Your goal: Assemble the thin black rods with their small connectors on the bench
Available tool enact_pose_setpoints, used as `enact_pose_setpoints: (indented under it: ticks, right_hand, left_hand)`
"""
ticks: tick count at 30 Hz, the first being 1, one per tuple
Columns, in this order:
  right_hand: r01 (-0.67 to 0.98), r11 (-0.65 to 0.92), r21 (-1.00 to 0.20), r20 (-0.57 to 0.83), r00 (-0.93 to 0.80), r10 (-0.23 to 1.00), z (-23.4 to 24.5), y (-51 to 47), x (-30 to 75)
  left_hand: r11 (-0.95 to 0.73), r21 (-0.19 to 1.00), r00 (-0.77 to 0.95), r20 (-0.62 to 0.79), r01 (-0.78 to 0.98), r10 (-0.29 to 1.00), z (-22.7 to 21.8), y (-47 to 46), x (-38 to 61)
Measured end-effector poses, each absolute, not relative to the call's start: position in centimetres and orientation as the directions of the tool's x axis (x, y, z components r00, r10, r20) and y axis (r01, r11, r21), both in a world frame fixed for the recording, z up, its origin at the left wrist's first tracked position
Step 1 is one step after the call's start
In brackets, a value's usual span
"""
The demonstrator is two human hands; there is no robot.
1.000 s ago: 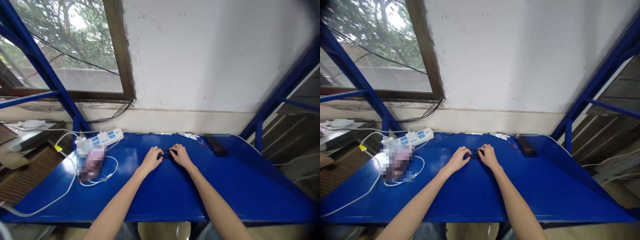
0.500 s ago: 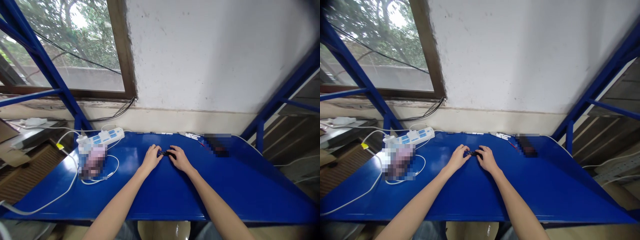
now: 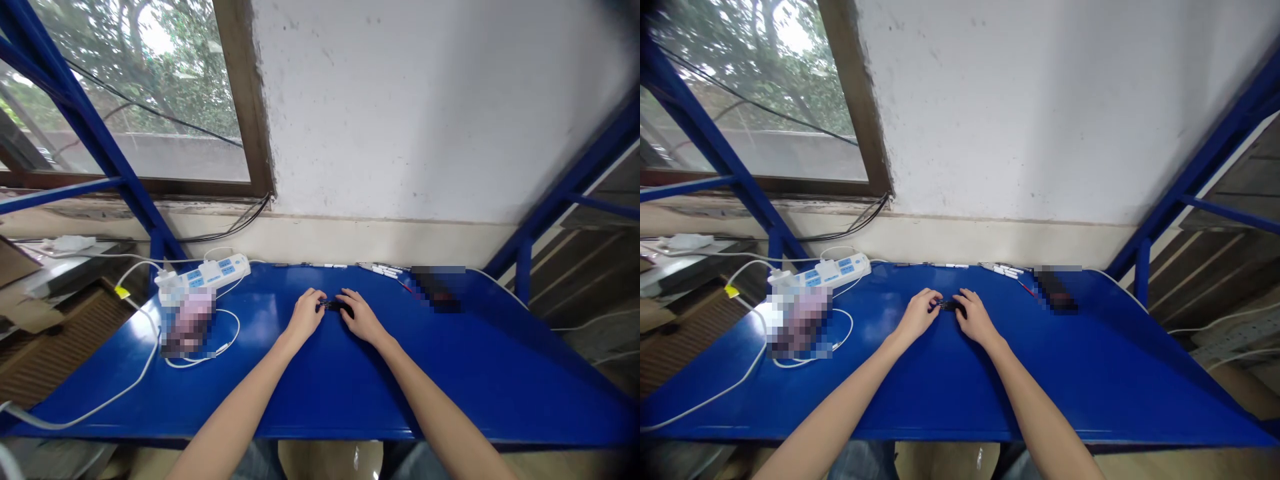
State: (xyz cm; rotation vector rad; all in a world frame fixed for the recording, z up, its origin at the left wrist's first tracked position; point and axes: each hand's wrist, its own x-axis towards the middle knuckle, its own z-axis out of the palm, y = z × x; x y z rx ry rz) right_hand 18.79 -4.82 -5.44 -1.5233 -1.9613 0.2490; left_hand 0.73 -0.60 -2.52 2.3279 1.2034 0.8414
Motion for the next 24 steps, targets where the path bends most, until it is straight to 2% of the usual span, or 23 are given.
enact_pose_setpoints:
  ticks: [5,10,16,24]
  right_hand:
    - [0.812,0.337,-0.477,0.410,-0.133,0.902,-5.1,-5.1,18.4]
    - [0.854,0.369,-0.367,0.332,-0.250,0.909,-4.8,-5.8,17.4]
    - [0.888,0.385,-0.251,0.238,-0.329,0.914,-5.0,-6.4,16.7]
    - [0.910,0.342,-0.233,0.220,-0.293,0.930,-5.0,-6.5,17.0]
  left_hand:
    - [-0.576,0.407,0.467,0.341,0.709,0.816,-1.7,-1.3,0.5]
    - [-0.604,0.275,0.582,0.165,0.748,0.796,-2.2,-2.1,0.8]
    - [-0.661,0.199,0.667,0.045,0.723,0.744,-3.0,-2.8,1.3]
    - [-0.633,0.186,0.631,0.081,0.751,0.772,-3.5,-2.7,1.4]
